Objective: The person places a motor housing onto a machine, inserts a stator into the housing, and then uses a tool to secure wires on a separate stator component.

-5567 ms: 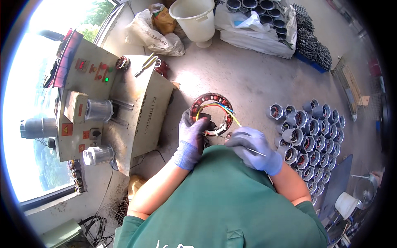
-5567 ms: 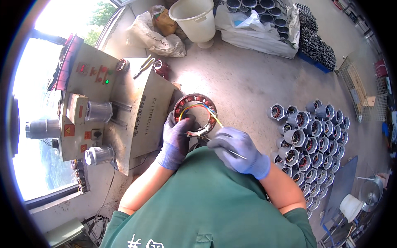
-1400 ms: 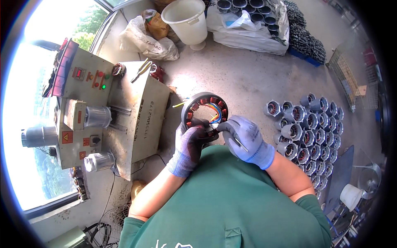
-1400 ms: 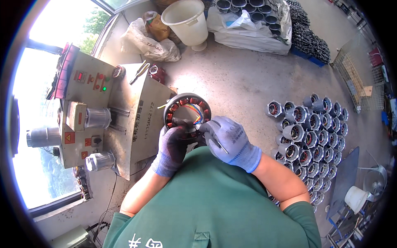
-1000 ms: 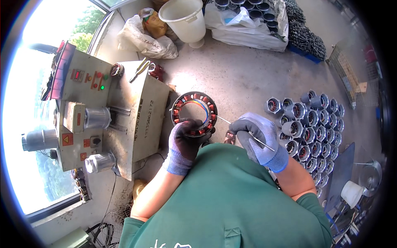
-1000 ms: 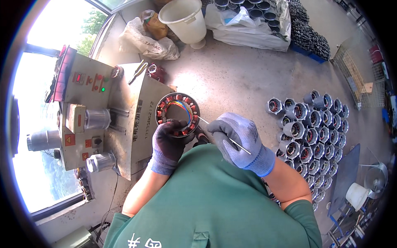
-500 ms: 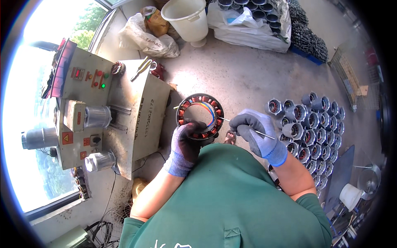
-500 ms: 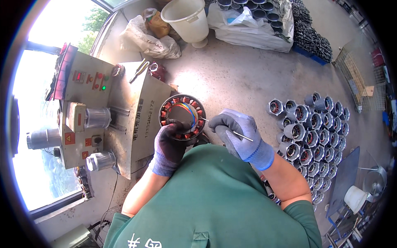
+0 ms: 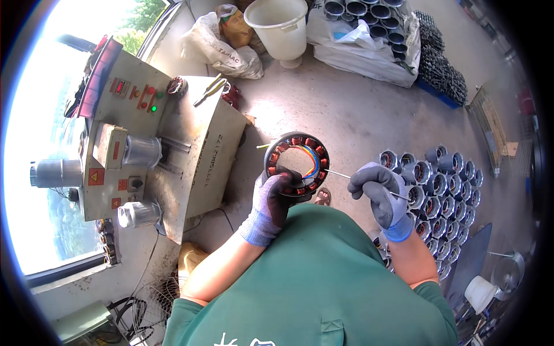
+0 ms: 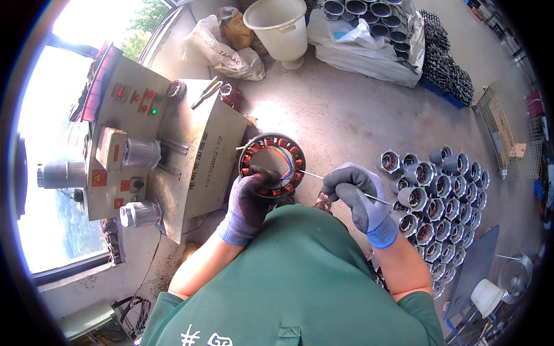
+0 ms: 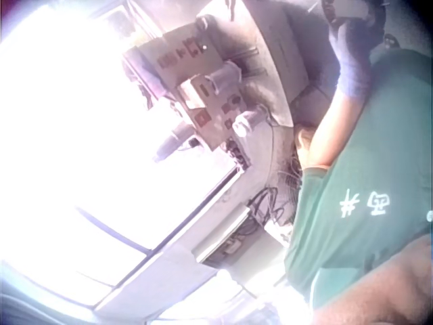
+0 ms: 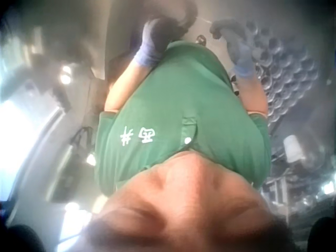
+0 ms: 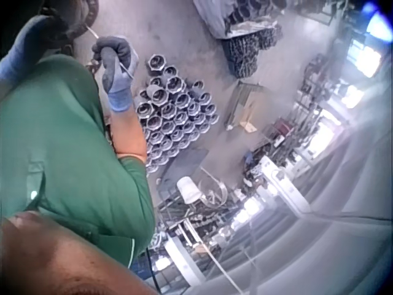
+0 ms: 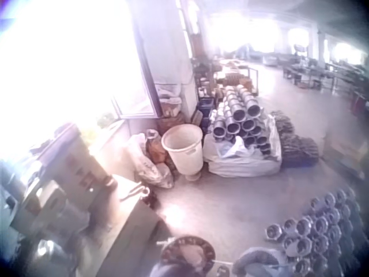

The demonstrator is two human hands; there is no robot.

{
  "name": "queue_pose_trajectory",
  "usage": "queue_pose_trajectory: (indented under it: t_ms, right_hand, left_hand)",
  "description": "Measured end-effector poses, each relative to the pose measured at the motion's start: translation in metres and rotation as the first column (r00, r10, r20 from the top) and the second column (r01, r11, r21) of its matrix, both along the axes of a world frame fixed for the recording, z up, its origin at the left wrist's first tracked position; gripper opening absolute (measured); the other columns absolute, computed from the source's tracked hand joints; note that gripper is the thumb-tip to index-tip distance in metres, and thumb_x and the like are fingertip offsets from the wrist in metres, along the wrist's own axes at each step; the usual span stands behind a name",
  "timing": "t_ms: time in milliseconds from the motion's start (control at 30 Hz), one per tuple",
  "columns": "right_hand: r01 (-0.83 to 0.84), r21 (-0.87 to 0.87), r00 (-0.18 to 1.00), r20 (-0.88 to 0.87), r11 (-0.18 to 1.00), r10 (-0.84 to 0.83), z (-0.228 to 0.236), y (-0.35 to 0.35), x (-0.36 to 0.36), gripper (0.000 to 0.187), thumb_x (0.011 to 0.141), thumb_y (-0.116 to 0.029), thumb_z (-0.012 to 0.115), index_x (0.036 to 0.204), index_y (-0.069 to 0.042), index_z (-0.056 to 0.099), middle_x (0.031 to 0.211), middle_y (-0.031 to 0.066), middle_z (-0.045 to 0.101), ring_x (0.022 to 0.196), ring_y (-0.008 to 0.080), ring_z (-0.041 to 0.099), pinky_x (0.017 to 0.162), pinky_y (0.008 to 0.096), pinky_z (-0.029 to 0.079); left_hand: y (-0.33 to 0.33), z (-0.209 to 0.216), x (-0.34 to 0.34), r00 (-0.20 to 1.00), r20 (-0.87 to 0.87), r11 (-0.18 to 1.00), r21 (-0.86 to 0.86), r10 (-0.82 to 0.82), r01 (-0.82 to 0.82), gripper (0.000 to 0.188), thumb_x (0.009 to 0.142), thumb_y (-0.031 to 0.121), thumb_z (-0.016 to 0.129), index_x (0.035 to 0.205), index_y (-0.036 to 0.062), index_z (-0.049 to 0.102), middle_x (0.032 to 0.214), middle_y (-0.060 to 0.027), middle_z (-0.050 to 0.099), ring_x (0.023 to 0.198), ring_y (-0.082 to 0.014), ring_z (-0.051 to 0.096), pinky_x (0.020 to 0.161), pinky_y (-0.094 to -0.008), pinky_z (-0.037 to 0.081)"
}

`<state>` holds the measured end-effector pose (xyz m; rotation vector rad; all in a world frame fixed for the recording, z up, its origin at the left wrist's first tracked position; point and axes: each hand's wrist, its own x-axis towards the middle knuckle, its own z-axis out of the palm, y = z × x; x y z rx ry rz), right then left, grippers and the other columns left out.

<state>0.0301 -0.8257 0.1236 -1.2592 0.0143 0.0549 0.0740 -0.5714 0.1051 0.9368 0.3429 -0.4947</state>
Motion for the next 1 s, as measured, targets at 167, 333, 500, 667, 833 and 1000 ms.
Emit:
queue_pose_trajectory:
  t_ms: [167,333,500,667,833,1000]
  right_hand:
    - [-0.025,-0.020,0.998,-0.052,0.999,0.023,-0.007,0.003,-0.001,0.020,0.095,-0.013,0.062,0.102,0.004,0.069,0.095,0.0121,0.068,0.081,0.0177,0.065,0.075,0.0300,0.055]
    - [-0.061,0.027,0.995,0.079,0.998,0.059,-0.013,0.001,-0.001,0.020,0.096,-0.008,0.056,0.104,0.006,0.069,0.095,0.0154,0.069,0.082,0.0209,0.068,0.075,0.0348,0.057]
    - [-0.168,0.388,0.970,0.227,0.906,0.083,0.000,0.006,-0.008,0.023,0.092,-0.006,0.052,0.101,0.009,0.066,0.092,0.0210,0.070,0.078,0.0250,0.067,0.073,0.0358,0.055]
    - [0.036,0.090,0.999,0.032,0.995,-0.039,-0.008,0.003,-0.010,0.019,0.092,0.000,0.053,0.105,0.007,0.067,0.097,0.0175,0.071,0.083,0.0213,0.067,0.077,0.0347,0.056]
    - [0.198,-0.512,0.968,0.239,0.836,-0.084,-0.009,0.014,-0.008,0.017,0.087,0.006,0.059,0.100,0.004,0.069,0.097,0.0155,0.069,0.087,0.0236,0.067,0.077,0.0358,0.054]
    - [0.162,-0.474,0.910,0.412,0.865,0.055,0.014,0.011,-0.017,0.019,0.082,0.007,0.058,0.096,0.003,0.070,0.093,0.0156,0.067,0.081,0.0252,0.065,0.072,0.0351,0.052]
  left_hand:
    - [0.000,-0.005,-0.002,1.000,-0.007,0.999,-0.053,-0.010,0.010,0.027,0.090,0.020,0.062,0.106,-0.0017,0.063,0.100,-0.0147,0.067,0.099,-0.0305,0.069,0.094,-0.0487,0.057]
    - [-0.001,0.005,-0.004,0.997,-0.074,0.991,-0.135,-0.029,0.019,0.026,0.091,0.020,0.063,0.105,-0.0019,0.063,0.102,-0.0147,0.066,0.099,-0.0312,0.069,0.093,-0.0496,0.059]
    - [0.008,-0.012,-0.003,0.720,0.374,0.580,0.813,-0.585,0.049,0.022,0.091,0.017,0.061,0.103,-0.0014,0.063,0.102,-0.0152,0.066,0.098,-0.0332,0.069,0.092,-0.0528,0.059]
    - [0.007,-0.030,-0.013,0.976,0.198,0.958,0.286,-0.088,0.028,0.019,0.091,0.017,0.059,0.098,0.0001,0.065,0.099,-0.0157,0.067,0.095,-0.0345,0.068,0.091,-0.0535,0.055]
    - [0.008,-0.016,-0.009,0.977,0.182,0.972,0.224,-0.112,0.069,0.022,0.091,0.019,0.060,0.101,-0.0005,0.066,0.099,-0.0160,0.068,0.098,-0.0321,0.067,0.093,-0.0503,0.054]
    - [0.008,-0.003,-0.008,0.983,0.129,0.980,0.169,-0.131,0.108,0.024,0.092,0.020,0.061,0.103,-0.0008,0.066,0.100,-0.0154,0.068,0.098,-0.0299,0.067,0.093,-0.0462,0.055]
